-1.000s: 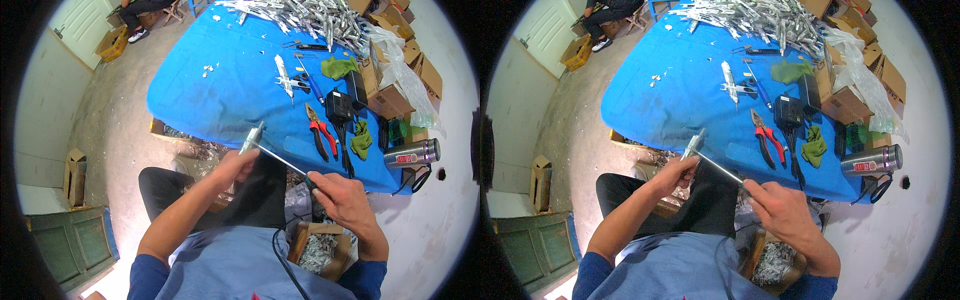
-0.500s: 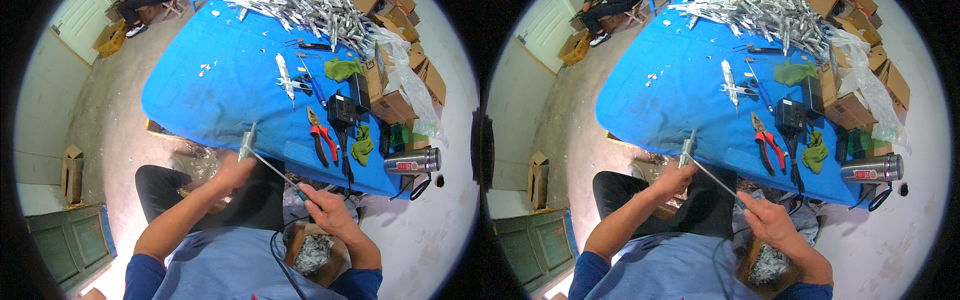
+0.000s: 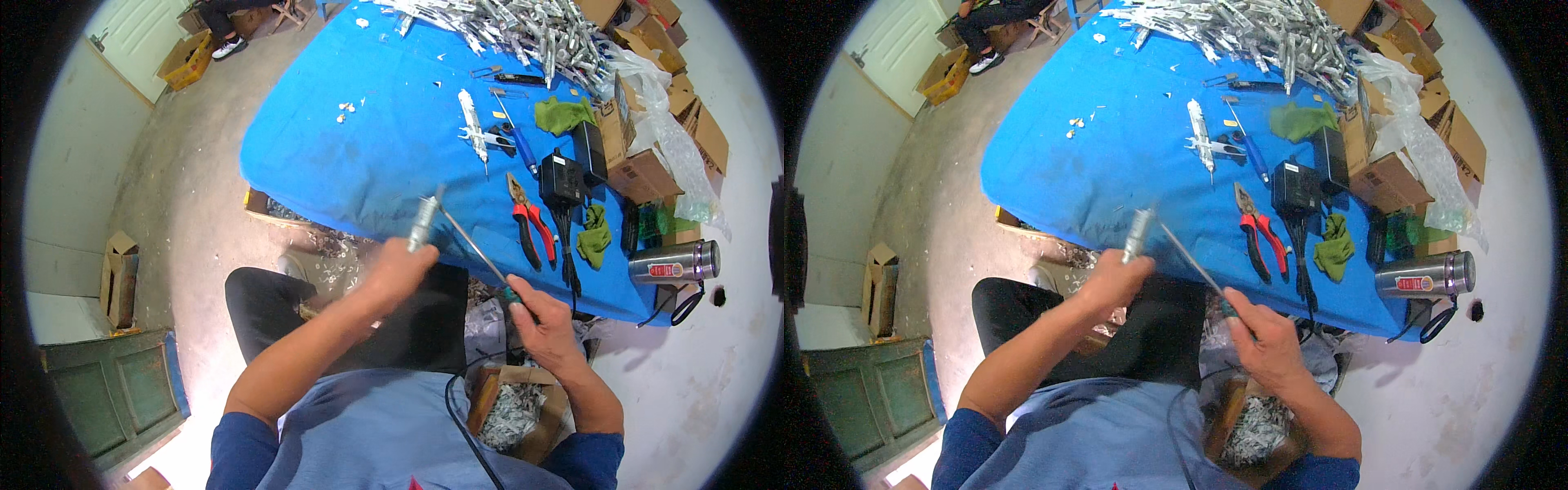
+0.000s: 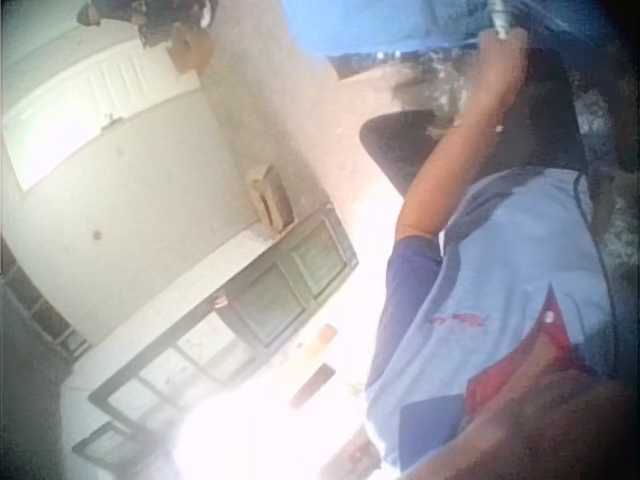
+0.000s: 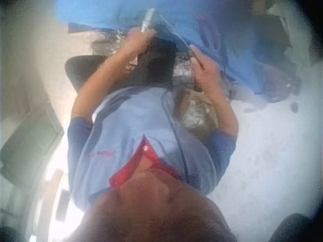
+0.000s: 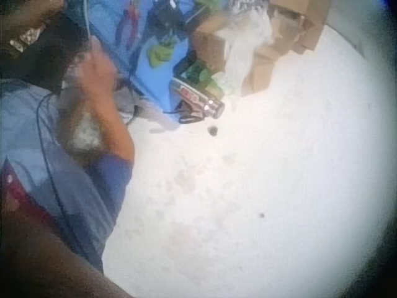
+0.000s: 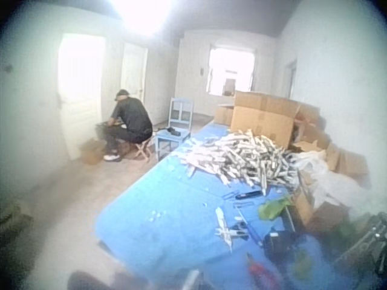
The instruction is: The person assembles a small metal component by hand, using a screwdriver to tighten a screw and pliers to hold parts in place.
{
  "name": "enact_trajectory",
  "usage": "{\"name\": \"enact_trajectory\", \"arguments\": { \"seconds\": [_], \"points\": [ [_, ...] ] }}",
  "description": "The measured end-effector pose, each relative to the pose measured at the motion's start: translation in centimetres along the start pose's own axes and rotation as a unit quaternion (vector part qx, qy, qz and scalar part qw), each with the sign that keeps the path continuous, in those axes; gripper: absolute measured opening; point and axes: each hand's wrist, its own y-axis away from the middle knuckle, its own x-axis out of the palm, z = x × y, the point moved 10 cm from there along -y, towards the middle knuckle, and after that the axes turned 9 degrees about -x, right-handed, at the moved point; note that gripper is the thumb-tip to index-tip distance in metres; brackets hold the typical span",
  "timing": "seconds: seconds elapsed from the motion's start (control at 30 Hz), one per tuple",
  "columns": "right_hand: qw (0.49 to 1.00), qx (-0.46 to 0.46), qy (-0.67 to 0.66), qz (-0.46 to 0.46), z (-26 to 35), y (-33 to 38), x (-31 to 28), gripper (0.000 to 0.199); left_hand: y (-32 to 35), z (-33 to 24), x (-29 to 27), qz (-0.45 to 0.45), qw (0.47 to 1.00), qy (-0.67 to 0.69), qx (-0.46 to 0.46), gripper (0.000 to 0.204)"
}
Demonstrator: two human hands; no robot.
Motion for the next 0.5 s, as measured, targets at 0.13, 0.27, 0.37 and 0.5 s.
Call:
{"name": "enact_trajectory", "arguments": {
  "seconds": [0.13, 0.27, 0.37, 0.5],
  "points": [
    [0.985, 0.099, -0.133, 0.045, -1.7, 1.9, 0.2, 0.039, -0.7, 1.1, -2.3, 0.014, 0.996, 0.070, -0.061, 0.028],
    [0.969, 0.149, -0.178, 0.087, -1.7, 2.0, 0.9, 0.038, -1.4, 2.5, -1.7, 0.049, 0.988, 0.108, -0.102, 0.029],
    [0.974, 0.107, -0.182, 0.086, -1.6, 1.1, 1.4, 0.038, -1.7, 2.8, -1.3, 0.072, 0.981, 0.135, -0.123, 0.030],
    [0.970, 0.112, -0.189, 0.109, -1.7, 0.4, 2.1, 0.037, -1.9, 2.9, -1.1, 0.087, 0.977, 0.138, -0.135, 0.031]
  ]
}}
